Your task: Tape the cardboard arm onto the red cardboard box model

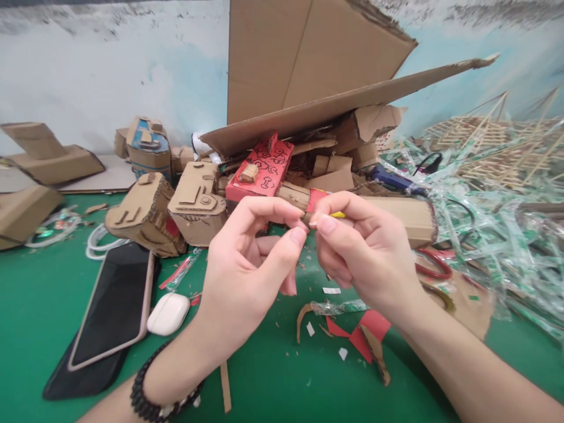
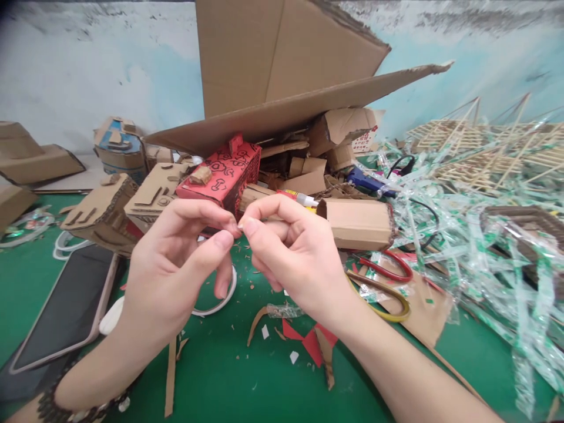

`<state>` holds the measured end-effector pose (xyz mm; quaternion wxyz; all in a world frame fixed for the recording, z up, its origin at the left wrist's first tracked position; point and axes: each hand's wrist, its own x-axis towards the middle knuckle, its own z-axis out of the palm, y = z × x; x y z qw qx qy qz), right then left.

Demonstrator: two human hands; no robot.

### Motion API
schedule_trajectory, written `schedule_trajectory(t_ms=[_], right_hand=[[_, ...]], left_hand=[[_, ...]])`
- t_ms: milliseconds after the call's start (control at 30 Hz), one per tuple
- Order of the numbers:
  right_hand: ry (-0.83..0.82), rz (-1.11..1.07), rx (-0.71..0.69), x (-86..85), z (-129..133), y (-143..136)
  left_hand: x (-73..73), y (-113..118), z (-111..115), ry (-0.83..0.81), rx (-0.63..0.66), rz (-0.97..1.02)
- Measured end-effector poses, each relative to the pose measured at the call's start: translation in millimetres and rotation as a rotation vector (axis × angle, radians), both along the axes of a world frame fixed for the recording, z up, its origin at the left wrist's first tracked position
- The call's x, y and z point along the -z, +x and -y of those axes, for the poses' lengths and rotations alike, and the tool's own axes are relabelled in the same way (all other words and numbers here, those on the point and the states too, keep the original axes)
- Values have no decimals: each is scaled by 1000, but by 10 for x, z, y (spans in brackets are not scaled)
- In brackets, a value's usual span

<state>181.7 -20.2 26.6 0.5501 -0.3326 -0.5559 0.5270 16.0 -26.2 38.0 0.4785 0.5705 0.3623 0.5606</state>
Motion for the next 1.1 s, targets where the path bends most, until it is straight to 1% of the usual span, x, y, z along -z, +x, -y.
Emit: schedule_trajectory(t_ms=[67,100,167,267,300,367,533,633,733,833,1000,1100], right_hand=[[37,46,24,7,0,-11],[74,93,66,13,1,-22],[204,238,224,37,2,-48],[483,504,491,92,-4,-74],[560,574,548,111,-10,-75],[652,668,606,143,-23,-68],[765,773,673,175,-56,-47],[840,834,725,179,-72,-47],[881,876,750,178,-80,-45],[887,890,746,172,-74,-42],[852,871,742,162,-55,-46],[870,886,733,163,-56,-39]], left_hand=[[1,8,9,-4,-11,-39],[5,13,15,-11,-12,-57],[17,20,28,-33,-26,-76],[27,21,41,-96,-49,-80],[27,18,41,-124,-46,-72],[24,9,36,-179,-25,-43],[25,-9,10,-273,0,27],[19,-9,1,-302,8,41],[4,-9,-4,-315,8,33],[-8,-15,-15,-308,5,20],[-10,-33,-49,-285,33,14],[-7,-43,-68,-277,40,10]])
